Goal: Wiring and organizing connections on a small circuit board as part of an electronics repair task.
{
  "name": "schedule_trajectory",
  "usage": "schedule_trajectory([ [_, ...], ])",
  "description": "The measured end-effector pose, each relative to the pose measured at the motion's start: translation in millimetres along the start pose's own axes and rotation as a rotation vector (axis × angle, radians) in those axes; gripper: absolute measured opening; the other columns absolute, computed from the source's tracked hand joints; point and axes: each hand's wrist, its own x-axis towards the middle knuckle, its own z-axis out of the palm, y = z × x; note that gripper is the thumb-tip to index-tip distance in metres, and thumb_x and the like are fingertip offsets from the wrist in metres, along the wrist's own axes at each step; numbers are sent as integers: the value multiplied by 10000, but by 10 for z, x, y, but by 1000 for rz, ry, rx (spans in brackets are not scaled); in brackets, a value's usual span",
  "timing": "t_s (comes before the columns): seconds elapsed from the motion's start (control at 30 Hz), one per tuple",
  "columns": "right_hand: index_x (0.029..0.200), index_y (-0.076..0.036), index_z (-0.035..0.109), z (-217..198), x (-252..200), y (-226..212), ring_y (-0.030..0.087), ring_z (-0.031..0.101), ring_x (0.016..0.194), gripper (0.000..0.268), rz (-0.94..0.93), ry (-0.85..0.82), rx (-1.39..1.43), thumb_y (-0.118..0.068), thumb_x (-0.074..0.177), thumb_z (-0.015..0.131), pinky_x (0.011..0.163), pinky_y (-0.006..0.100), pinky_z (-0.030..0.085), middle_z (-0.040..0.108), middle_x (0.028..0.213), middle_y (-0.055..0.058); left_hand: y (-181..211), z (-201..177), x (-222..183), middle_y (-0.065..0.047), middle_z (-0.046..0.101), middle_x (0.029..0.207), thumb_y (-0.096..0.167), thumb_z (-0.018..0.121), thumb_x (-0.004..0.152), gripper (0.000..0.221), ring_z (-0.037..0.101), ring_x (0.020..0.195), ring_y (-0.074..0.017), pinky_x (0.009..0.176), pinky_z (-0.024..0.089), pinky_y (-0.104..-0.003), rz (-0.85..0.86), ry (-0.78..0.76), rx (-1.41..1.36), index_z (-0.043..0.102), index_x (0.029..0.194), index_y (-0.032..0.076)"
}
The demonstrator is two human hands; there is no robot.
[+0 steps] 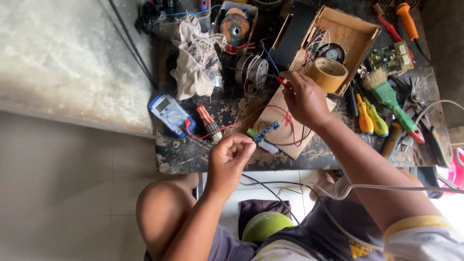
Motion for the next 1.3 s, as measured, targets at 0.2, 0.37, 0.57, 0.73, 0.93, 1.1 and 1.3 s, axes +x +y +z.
schedule_trajectory([
  [0.2,1230,-40,683,-50,131,-4,409,682,906,371,-225,122,3,-49,863,737,784,477,546,652,969,165,339,191,390,-100,663,929,75,724,950,96,589,703,-84,645,519,-253,3,-37,5,694,940,-16],
  [0.37,1114,-131,736,-169,220,399,339,689,927,281,-223,204,-53,-100,842,796,765,439,515,674,961,89,605,384,858,-100,640,784,69,699,957,100,536,631,-98,571,468,-230,-38,-134,27,710,977,-28],
  [0.57,1022,-138,744,-659,217,599,340,693,961,206,18,51,-245,-216,846,818,878,467,499,686,987,96,251,491,1214,-102,651,803,115,703,952,141,597,657,-117,609,486,-226,-70,-125,-17,700,970,-24],
  [0.73,961,-150,759,-788,172,492,286,736,958,116,78,-176,-358,-255,920,791,985,476,500,737,936,71,170,496,1259,-108,651,827,98,692,955,121,650,650,-135,612,534,-255,-41,-122,56,701,946,-22],
  [0.93,1208,96,721,-953,176,451,341,768,909,286,-80,-120,-68,58,927,754,796,463,646,778,1092,230,343,536,1236,-34,600,976,337,769,852,250,528,584,-97,510,481,-272,-20,-275,679,692,983,138],
  [1.1,1132,70,756,-1072,-8,770,347,713,933,186,47,26,-141,9,956,773,723,461,546,772,1122,249,155,640,1062,-108,535,1185,263,909,718,521,610,1076,-348,645,588,-529,47,-472,1029,647,1161,182],
  [1.3,1295,111,533,-1233,-222,1094,380,587,1072,172,257,218,-24,115,1162,643,823,443,461,598,1210,290,-77,577,979,-139,575,1127,241,865,816,440,669,584,-234,327,561,-346,-11,-477,1197,553,1113,153],
])
